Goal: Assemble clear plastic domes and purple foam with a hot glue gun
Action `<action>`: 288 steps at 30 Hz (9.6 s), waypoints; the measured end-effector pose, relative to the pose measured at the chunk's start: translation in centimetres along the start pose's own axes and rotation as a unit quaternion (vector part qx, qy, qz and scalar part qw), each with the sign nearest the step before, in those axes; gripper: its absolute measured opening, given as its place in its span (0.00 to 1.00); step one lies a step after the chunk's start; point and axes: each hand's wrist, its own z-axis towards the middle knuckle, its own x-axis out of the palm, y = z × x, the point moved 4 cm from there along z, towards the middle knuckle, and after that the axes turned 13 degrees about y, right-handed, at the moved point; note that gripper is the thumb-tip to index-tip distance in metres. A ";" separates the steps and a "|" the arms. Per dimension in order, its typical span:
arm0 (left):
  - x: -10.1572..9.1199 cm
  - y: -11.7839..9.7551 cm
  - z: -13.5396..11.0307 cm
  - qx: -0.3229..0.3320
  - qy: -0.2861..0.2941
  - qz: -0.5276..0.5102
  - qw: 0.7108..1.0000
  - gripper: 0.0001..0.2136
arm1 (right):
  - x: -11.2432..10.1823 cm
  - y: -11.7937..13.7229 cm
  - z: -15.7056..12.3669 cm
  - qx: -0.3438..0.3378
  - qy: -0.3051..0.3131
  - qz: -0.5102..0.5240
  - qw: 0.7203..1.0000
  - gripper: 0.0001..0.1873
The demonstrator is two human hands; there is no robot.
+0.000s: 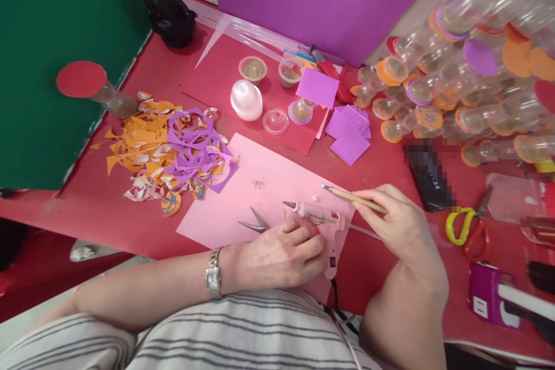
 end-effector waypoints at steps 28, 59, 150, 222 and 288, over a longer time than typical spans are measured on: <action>0.0 0.3 0.8 -0.046 0.002 0.036 0.998 0.07 | 0.3 -0.5 -0.1 -0.003 0.006 0.035 0.999 0.09; 0.5 0.6 0.6 -0.036 -0.020 0.020 0.999 0.09 | 1.3 -0.3 0.2 0.050 0.009 0.108 0.993 0.15; -3.2 10.6 3.3 -0.281 -0.065 -0.739 0.608 0.04 | 1.3 2.4 -0.1 -0.120 -0.174 0.187 0.959 0.08; -5.0 10.9 1.8 -0.306 -0.052 -0.589 0.746 0.04 | -0.7 1.9 -2.3 -0.103 -0.229 0.129 0.959 0.12; -2.5 10.0 1.8 -0.236 -0.118 -0.729 0.631 0.04 | 1.2 3.8 -1.2 -0.148 -0.200 0.142 0.958 0.17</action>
